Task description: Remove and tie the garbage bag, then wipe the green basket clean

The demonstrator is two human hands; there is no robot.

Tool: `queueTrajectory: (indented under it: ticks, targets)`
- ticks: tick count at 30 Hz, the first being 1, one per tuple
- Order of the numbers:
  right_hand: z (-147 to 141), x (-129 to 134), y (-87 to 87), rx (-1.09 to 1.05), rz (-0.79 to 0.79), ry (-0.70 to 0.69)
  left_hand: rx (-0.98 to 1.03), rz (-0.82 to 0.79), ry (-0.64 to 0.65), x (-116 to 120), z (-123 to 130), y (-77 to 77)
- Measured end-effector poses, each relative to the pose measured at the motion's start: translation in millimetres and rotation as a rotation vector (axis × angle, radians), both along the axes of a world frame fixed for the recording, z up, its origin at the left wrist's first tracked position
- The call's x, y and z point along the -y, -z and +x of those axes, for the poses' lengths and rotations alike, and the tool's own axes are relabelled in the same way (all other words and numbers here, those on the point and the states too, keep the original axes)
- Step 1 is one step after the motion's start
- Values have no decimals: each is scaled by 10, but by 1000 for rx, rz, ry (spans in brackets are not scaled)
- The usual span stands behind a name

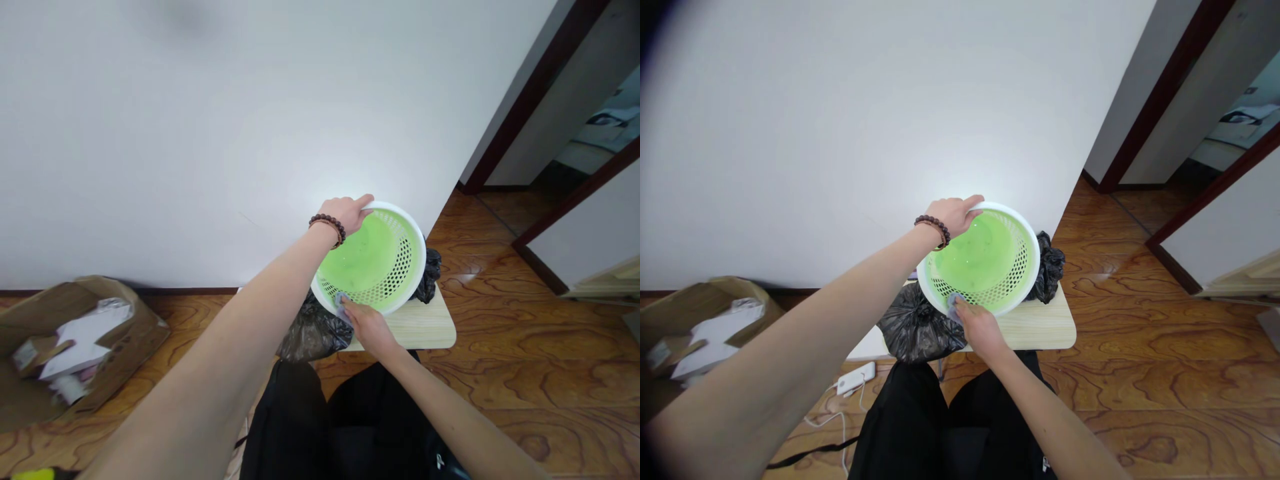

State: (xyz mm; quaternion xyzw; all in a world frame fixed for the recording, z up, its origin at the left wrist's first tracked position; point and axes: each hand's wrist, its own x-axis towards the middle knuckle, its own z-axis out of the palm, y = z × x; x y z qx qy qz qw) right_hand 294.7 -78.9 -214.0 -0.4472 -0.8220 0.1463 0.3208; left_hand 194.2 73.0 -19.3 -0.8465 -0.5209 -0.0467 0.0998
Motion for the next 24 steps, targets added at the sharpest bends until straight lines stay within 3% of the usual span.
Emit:
queueTrajectory:
  ticks: [3,7,10,16,18,21,24]
  targets:
    - [399,-54,0,122,22,-115,1,4,13,2,-21,-3]
    - [788,-77,-25,209,32,-115,23,4,21,2,0,6]
    - [704,-32,-22,206,18,-40,42,-5,25,0,47,15]
    - [-63,54,-73,21,-46,106,50,3,25,-5,110,27]
    - [-192,44,-106,-3,-56,127,45,10,27,-8,105,29]
    - [-53,16,-108,49,-47,59,30,13,14,-11,72,30]
    - [365,-13,-67,122,-25,-56,21,14,13,-13,33,29]
